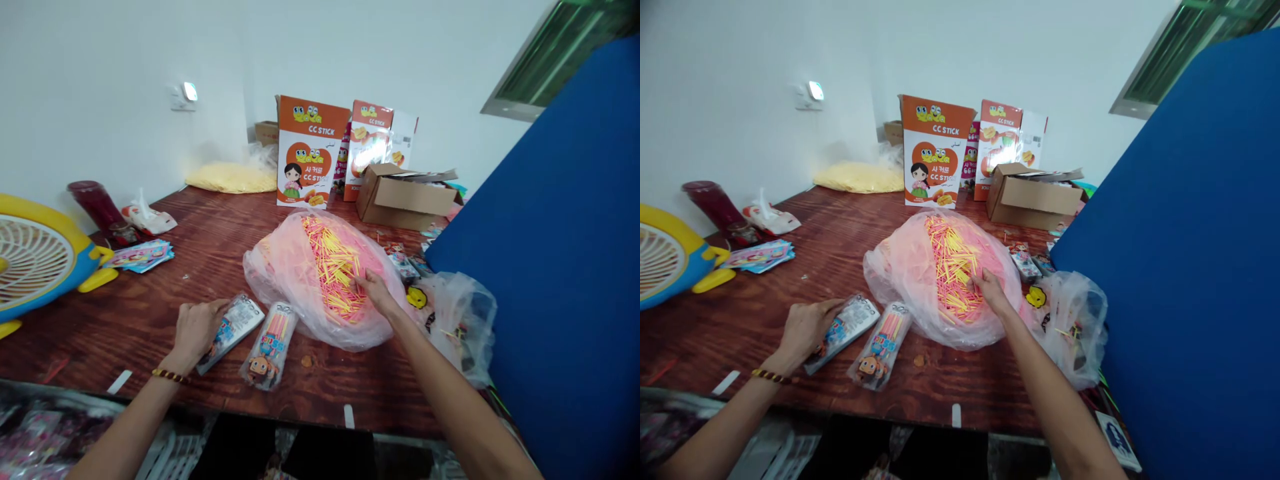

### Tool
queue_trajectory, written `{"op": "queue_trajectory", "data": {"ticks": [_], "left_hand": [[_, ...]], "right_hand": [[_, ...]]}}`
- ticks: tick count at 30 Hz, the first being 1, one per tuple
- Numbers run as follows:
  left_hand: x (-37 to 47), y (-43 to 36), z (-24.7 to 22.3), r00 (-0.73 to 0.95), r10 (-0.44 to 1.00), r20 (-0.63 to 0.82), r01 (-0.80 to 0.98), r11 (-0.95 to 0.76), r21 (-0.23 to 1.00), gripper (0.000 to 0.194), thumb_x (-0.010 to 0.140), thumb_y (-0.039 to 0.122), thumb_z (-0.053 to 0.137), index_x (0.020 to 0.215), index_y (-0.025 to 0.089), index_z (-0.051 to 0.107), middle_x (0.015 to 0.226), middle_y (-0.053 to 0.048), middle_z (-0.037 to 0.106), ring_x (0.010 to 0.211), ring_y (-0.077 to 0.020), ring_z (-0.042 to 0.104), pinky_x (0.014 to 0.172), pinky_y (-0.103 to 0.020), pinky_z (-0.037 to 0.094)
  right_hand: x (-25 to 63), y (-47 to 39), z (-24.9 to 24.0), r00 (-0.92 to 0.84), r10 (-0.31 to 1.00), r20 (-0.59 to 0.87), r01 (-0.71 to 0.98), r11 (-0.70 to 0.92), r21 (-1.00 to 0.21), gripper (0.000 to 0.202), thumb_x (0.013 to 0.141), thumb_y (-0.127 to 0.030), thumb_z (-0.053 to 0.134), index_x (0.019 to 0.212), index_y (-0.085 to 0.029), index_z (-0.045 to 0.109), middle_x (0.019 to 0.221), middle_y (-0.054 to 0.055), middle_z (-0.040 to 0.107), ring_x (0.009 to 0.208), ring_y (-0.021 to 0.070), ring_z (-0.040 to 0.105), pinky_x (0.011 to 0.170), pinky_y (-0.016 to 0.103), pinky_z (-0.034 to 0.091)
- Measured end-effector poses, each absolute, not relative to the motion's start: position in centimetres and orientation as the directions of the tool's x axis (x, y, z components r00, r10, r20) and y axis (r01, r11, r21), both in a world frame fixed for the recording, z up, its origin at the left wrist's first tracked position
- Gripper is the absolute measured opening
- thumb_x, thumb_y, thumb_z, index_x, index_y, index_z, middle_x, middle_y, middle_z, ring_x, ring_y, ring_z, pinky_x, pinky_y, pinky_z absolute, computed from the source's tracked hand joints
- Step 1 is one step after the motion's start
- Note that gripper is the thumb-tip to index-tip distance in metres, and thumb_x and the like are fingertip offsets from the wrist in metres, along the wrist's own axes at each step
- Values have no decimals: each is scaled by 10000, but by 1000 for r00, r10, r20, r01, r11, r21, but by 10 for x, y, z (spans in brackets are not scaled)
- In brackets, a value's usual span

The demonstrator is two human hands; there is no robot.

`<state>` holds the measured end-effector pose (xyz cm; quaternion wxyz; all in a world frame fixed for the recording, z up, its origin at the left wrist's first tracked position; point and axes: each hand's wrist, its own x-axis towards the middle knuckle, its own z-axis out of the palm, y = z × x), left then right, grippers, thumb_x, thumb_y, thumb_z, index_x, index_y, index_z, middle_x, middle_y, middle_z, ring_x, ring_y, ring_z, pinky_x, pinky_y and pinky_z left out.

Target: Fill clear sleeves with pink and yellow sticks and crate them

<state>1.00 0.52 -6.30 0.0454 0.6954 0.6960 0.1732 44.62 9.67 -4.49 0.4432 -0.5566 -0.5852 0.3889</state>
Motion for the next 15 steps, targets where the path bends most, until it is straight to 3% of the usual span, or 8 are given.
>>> {"op": "queue_trajectory", "data": {"ticks": [4,9,12,15], "left_hand": [[11,5,-61,-33,972,233,920,-62,387,332,886,350,464,996,211,745,1084,-114,758,1032,-278,673,872,-340,431],[12,3,-47,-93,975,202,770,-58,636,282,849,394,484,896,203,685,895,-63,756,817,-234,683,733,-298,467],[11,2,-37,-189,964,188,625,-30,780,280,775,432,569,884,207,696,873,-51,760,815,-240,687,739,-302,493],[14,0,-25,-294,949,116,368,1,930,330,665,452,686,863,189,707,845,-50,759,794,-232,689,718,-295,521]], "right_hand": [[435,84,-50,29,993,116,206,107,-973,427,699,-645,615,752,-230,529,636,-6,639,614,171,592,650,314,475],[431,72,-64,72,991,114,233,95,-968,385,660,-550,698,638,-227,489,600,-23,628,599,155,544,625,288,435],[434,73,-67,93,989,118,259,91,-962,346,692,-523,675,639,-227,505,624,-11,654,647,172,575,646,292,446],[436,78,-65,95,987,127,270,97,-958,314,732,-502,645,660,-235,497,635,-3,666,673,192,612,672,311,471]]}}
